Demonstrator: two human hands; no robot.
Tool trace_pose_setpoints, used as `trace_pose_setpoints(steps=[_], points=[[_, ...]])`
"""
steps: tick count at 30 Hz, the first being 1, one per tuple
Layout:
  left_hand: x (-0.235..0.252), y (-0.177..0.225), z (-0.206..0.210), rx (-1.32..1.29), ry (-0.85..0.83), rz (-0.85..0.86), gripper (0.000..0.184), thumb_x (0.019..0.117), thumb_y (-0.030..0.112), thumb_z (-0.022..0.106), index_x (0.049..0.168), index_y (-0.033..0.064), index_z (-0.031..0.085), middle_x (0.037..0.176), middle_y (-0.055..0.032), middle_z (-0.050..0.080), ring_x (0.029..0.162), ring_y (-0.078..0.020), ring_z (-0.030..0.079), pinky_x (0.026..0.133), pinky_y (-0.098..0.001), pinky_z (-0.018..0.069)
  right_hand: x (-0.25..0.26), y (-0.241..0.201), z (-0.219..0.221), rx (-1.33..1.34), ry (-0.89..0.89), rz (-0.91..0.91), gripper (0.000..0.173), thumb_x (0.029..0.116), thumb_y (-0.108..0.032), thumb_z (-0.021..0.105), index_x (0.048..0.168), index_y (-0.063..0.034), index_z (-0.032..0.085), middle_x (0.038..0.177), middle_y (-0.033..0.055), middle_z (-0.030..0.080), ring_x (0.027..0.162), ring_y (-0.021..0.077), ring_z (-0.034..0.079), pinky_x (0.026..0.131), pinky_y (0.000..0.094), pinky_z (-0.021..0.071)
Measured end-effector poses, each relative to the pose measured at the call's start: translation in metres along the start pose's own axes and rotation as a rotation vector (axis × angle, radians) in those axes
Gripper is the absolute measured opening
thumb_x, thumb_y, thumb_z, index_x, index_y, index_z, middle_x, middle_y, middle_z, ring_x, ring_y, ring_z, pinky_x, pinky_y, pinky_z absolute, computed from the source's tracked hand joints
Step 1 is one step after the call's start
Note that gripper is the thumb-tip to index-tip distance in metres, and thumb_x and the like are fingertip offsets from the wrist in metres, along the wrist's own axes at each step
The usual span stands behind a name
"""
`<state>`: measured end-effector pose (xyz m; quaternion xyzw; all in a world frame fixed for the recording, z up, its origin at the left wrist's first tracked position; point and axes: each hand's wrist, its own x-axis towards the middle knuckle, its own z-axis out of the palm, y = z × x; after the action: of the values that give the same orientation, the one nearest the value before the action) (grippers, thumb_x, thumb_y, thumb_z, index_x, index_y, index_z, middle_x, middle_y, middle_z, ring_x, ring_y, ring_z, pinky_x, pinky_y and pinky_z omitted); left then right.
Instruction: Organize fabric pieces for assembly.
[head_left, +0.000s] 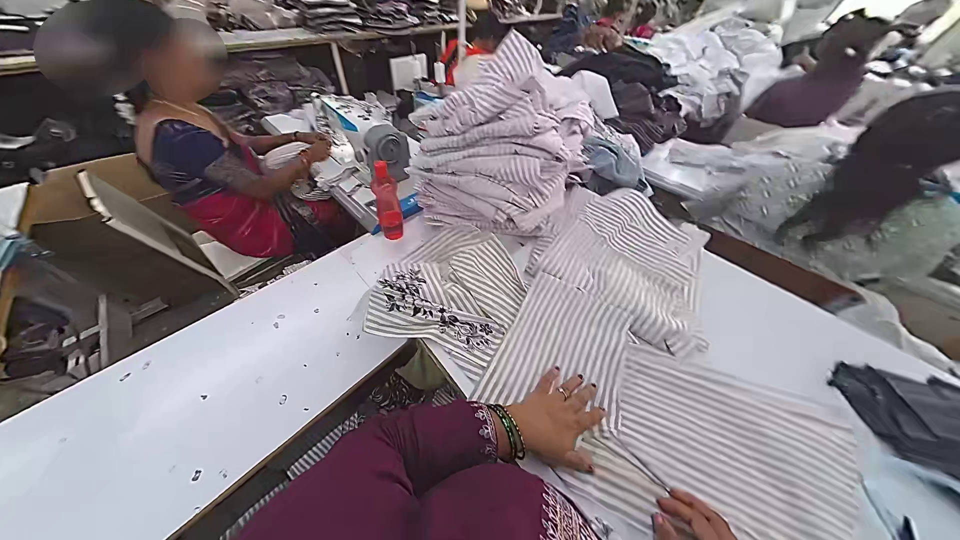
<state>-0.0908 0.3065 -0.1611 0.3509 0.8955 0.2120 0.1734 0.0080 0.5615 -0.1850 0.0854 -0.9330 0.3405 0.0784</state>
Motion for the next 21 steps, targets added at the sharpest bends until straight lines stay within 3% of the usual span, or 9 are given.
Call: trace_pose_setpoints(steps=[3, 6, 7, 9, 12, 14, 16, 18, 21], points=[[-0.006, 0.008, -0.013, -0.076, -0.167, 0.091, 0.077, 0.0988, 0.043, 0.064, 0.159, 0.0047, 0.035, 0.169, -0.0215, 0.019, 0.158, -0.0412, 0.011, 0.121, -0.0694, 0.0015, -0.005, -0.001, -0.002, 0.0, 0.056, -0.015, 0.036, 0.0923, -0.021, 0.06, 0.102, 0.0106, 0.072, 0.118, 0.0331, 0.067, 0.116, 0.0521, 0.061, 0.102, 0.065, 0.0437], [-0.01, 0.001, -0.041, -0.244, -0.152, 0.287, 0.052, 0.1033, 0.027, 0.058, 0.146, -0.0024, 0.053, 0.155, -0.0233, 0.048, 0.149, -0.0414, 0.038, 0.12, -0.0671, 0.0207, 0.008, -0.013, -0.005, 0.05, 0.184, 0.001, 0.037, 0.092, -0.025, 0.058, 0.102, 0.0068, 0.073, 0.109, 0.0231, 0.073, 0.105, 0.0365, 0.07, 0.094, 0.0523, 0.0533], [-0.008, -0.002, -0.051, -0.236, -0.119, 0.261, 0.05, 0.1046, 0.025, 0.056, 0.147, -0.0028, 0.052, 0.154, -0.023, 0.049, 0.148, -0.0406, 0.039, 0.121, -0.0651, 0.0208, 0.018, -0.02, -0.006, 0.074, 0.205, -0.024, 0.036, 0.0925, -0.024, 0.058, 0.103, 0.007, 0.073, 0.109, 0.0227, 0.073, 0.106, 0.0346, 0.07, 0.094, 0.0494, 0.0538], [0.003, -0.011, -0.072, -0.113, -0.074, 0.093, 0.054, 0.1082, 0.028, 0.049, 0.154, -0.0008, 0.042, 0.162, -0.0219, 0.038, 0.155, -0.0404, 0.026, 0.124, -0.0642, 0.0107, 0.043, -0.035, -0.004, 0.103, 0.184, -0.088, 0.037, 0.0947, -0.024, 0.058, 0.11, 0.0065, 0.073, 0.117, 0.0234, 0.071, 0.114, 0.0362, 0.068, 0.099, 0.0497, 0.0529], [0.033, -0.038, -0.079, 0.071, -0.025, -0.156, 0.07, 0.1061, 0.043, 0.051, 0.159, 0.0018, 0.032, 0.168, -0.0227, 0.024, 0.157, -0.0432, 0.013, 0.123, -0.0672, 0.0061, 0.086, -0.056, 0.013, 0.125, 0.008, -0.134, 0.059, 0.0963, -0.039, 0.061, 0.136, 0.0042, 0.061, 0.146, 0.0246, 0.055, 0.14, 0.0407, 0.049, 0.115, 0.056, 0.039], [0.048, -0.059, -0.068, 0.127, -0.028, -0.243, 0.085, 0.1004, 0.057, 0.054, 0.162, 0.0054, 0.026, 0.171, -0.0206, 0.014, 0.158, -0.0424, 0.006, 0.122, -0.0677, 0.0033, 0.111, -0.065, 0.029, 0.063, -0.197, -0.115, 0.081, 0.095, -0.055, 0.06, 0.152, 0.0002, 0.045, 0.162, 0.0212, 0.037, 0.154, 0.0393, 0.027, 0.124, 0.0578, 0.0207], [0.051, -0.069, -0.059, 0.134, -0.009, -0.269, 0.095, 0.0948, 0.068, 0.053, 0.164, 0.0102, 0.023, 0.172, -0.0164, 0.008, 0.159, -0.0379, 0.0, 0.123, -0.0654, -0.0017, 0.125, -0.064, 0.043, -0.096, -0.422, -0.046, 0.093, 0.0957, -0.068, 0.049, 0.161, -0.0051, 0.028, 0.17, 0.0175, 0.018, 0.159, 0.0364, 0.009, 0.124, 0.0623, 0.0046], [0.051, -0.072, -0.058, 0.146, -0.004, -0.272, 0.097, 0.0924, 0.071, 0.054, 0.164, 0.0136, 0.023, 0.173, -0.0144, 0.007, 0.16, -0.0354, -0.001, 0.123, -0.0637, -0.0028, 0.131, -0.056, 0.044, -0.238, -0.501, 0.073, 0.096, 0.0951, -0.075, 0.039, 0.165, -0.0119, 0.019, 0.172, 0.0119, 0.01, 0.16, 0.0314, 0.003, 0.124, 0.063, -0.0015], [0.05, -0.075, -0.054, 0.136, 0.014, -0.271, 0.099, 0.0903, 0.071, 0.058, 0.164, 0.0148, 0.024, 0.173, -0.0141, 0.007, 0.16, -0.0343, -0.001, 0.123, -0.0636, -0.0025, 0.133, -0.023, 0.021, -0.332, -0.448, 0.277, 0.094, 0.0969, -0.073, 0.04, 0.165, -0.0125, 0.018, 0.172, 0.0131, 0.01, 0.16, 0.0329, 0.002, 0.123, 0.0649, -0.0028]])
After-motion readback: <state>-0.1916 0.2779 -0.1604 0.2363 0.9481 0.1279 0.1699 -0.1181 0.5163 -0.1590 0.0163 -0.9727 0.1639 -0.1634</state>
